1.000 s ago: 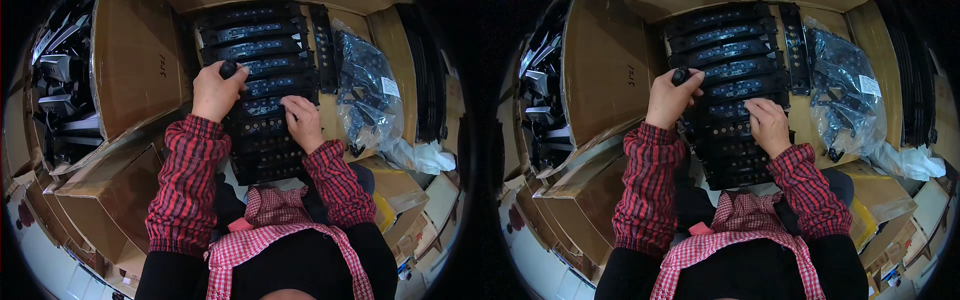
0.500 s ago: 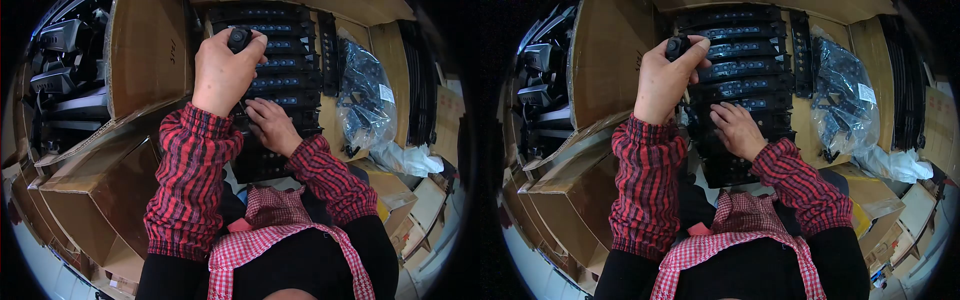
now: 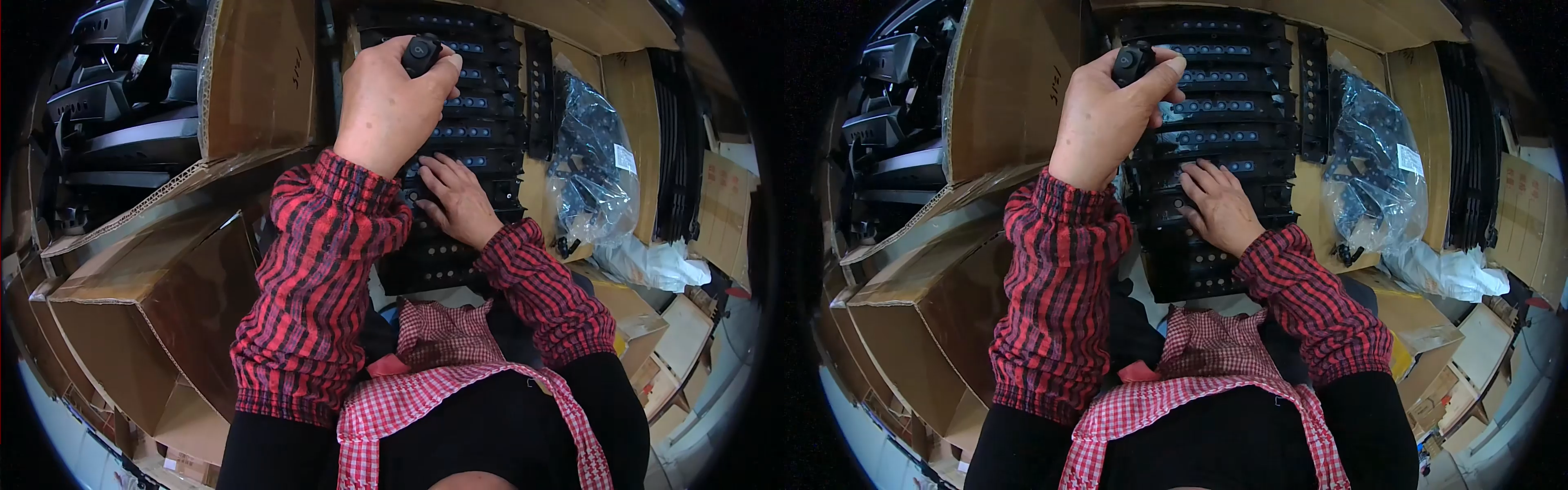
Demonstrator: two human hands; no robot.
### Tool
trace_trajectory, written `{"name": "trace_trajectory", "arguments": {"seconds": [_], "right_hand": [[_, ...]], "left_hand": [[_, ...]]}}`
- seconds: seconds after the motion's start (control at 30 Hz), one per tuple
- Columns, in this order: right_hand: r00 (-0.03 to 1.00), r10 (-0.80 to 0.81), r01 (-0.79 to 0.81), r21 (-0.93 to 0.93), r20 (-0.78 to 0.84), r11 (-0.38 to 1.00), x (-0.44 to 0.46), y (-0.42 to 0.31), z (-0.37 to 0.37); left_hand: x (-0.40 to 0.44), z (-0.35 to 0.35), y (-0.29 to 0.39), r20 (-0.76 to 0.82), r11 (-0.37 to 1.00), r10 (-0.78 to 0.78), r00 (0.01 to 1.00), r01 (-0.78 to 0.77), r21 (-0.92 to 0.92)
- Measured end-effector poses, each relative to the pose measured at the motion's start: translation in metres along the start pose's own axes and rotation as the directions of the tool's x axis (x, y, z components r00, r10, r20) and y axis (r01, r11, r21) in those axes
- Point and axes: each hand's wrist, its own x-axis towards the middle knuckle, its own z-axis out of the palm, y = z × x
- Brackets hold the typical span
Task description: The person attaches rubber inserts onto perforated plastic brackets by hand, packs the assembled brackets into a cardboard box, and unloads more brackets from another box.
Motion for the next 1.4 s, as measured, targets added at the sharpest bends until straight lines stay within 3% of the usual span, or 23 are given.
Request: {"name": "trace_trajectory", "arguments": {"seconds": [0.07,0.13,0.17,0.2,0.23,0.27,0.3,0.33,0.43,0.5,0.57,0.63,0.77,0.83,0.87,0.93,0.97,1.03,1.17,1.27,1.33,1.37,1.4], "right_hand": [[0.998,0.0,0.002,0.036,-0.057,0.999,-0.003,-0.002,-0.009],[0.993,0.003,0.006,0.078,-0.114,0.997,-0.01,-0.009,-0.025],[0.982,0.14,-0.096,0.301,-0.127,0.949,-0.015,-0.013,-0.036],[0.955,0.274,-0.182,0.509,-0.111,0.841,-0.019,-0.015,-0.047],[0.947,0.263,-0.127,0.537,-0.185,0.834,-0.02,-0.014,-0.057],[0.915,0.362,-0.118,0.736,-0.181,0.667,-0.021,-0.02,-0.066],[0.878,0.455,-0.084,0.885,-0.151,0.457,-0.023,-0.026,-0.077],[0.896,0.433,-0.079,0.926,-0.096,0.368,-0.023,-0.03,-0.09],[0.92,0.385,0.032,0.993,-0.074,0.115,-0.014,-0.048,-0.098],[0.908,0.385,-0.027,0.895,-0.164,0.445,-0.002,-0.057,-0.095],[0.884,0.417,-0.004,0.888,-0.211,0.459,0.004,-0.057,-0.092],[0.871,0.42,-0.043,0.811,-0.256,0.583,0.005,-0.054,-0.093],[0.865,0.464,-0.042,0.897,-0.188,0.441,0.006,-0.044,-0.091],[0.823,0.558,-0.177,0.981,0.104,0.079,0.011,-0.047,-0.104],[0.824,0.557,-0.176,0.981,0.104,0.078,0.011,-0.044,-0.107],[0.812,0.527,-0.225,0.968,0.249,-0.11,0.008,-0.036,-0.111],[0.811,0.528,-0.226,0.968,0.251,-0.113,0.009,-0.034,-0.111],[0.823,0.538,-0.331,0.925,0.184,0.189,0.008,-0.03,-0.109],[0.8,0.566,-0.275,0.96,0.2,0.048,0.009,-0.025,-0.109],[0.804,0.57,-0.316,0.934,0.169,0.169,0.011,-0.029,-0.109],[0.866,0.499,-0.281,0.867,0.043,0.413,0.014,-0.027,-0.106],[0.866,0.498,-0.279,0.867,0.042,0.413,0.015,-0.026,-0.106],[0.843,0.525,-0.273,0.933,0.114,0.236,0.015,-0.023,-0.107]], "left_hand": [[0.0,0.001,0.001,0.009,1.0,0.02,1.0,-0.02,0.003],[-0.002,0.001,0.004,0.096,0.985,-0.041,0.995,0.057,-0.165],[-0.002,0.002,0.004,0.096,0.985,-0.039,0.995,0.055,-0.163],[-0.003,0.003,0.006,0.156,0.95,-0.131,0.979,0.169,-0.264],[-0.002,0.005,0.007,0.226,0.893,-0.209,0.951,0.28,-0.353],[0.0,0.007,0.005,0.23,0.896,-0.2,0.953,0.272,-0.351],[0.001,0.011,-0.002,0.28,0.761,-0.226,0.933,0.349,-0.548],[0.002,0.016,-0.007,0.34,0.577,-0.238,0.91,0.414,-0.704],[0.002,0.028,-0.015,0.321,0.411,-0.307,0.896,0.429,-0.805],[0.003,0.034,-0.021,0.312,0.396,-0.317,0.896,0.424,-0.814],[0.004,0.034,-0.022,0.28,0.372,-0.284,0.917,0.374,-0.849],[0.003,0.035,-0.018,0.242,0.417,-0.297,0.924,0.353,-0.838],[0.001,0.039,-0.018,0.203,0.512,-0.353,0.914,0.37,-0.775],[0.002,0.04,-0.018,0.197,0.542,-0.362,0.911,0.378,-0.75],[0.002,0.04,-0.018,0.215,0.53,-0.366,0.906,0.392,-0.752],[0.002,0.041,-0.019,0.231,0.518,-0.372,0.899,0.407,-0.752],[0.002,0.042,-0.019,0.245,0.523,-0.376,0.894,0.423,-0.74],[0.0,0.043,-0.019,0.263,0.529,-0.38,0.887,0.442,-0.725],[0.0,0.046,-0.021,0.243,0.5,-0.403,0.882,0.435,-0.749],[0.002,0.05,-0.028,0.226,0.517,-0.408,0.885,0.428,-0.741],[0.004,0.051,-0.031,0.228,0.532,-0.386,0.894,0.418,-0.737],[0.005,0.049,-0.032,0.246,0.491,-0.375,0.894,0.417,-0.765],[0.006,0.048,-0.031,0.263,0.45,-0.362,0.894,0.414,-0.791]]}}
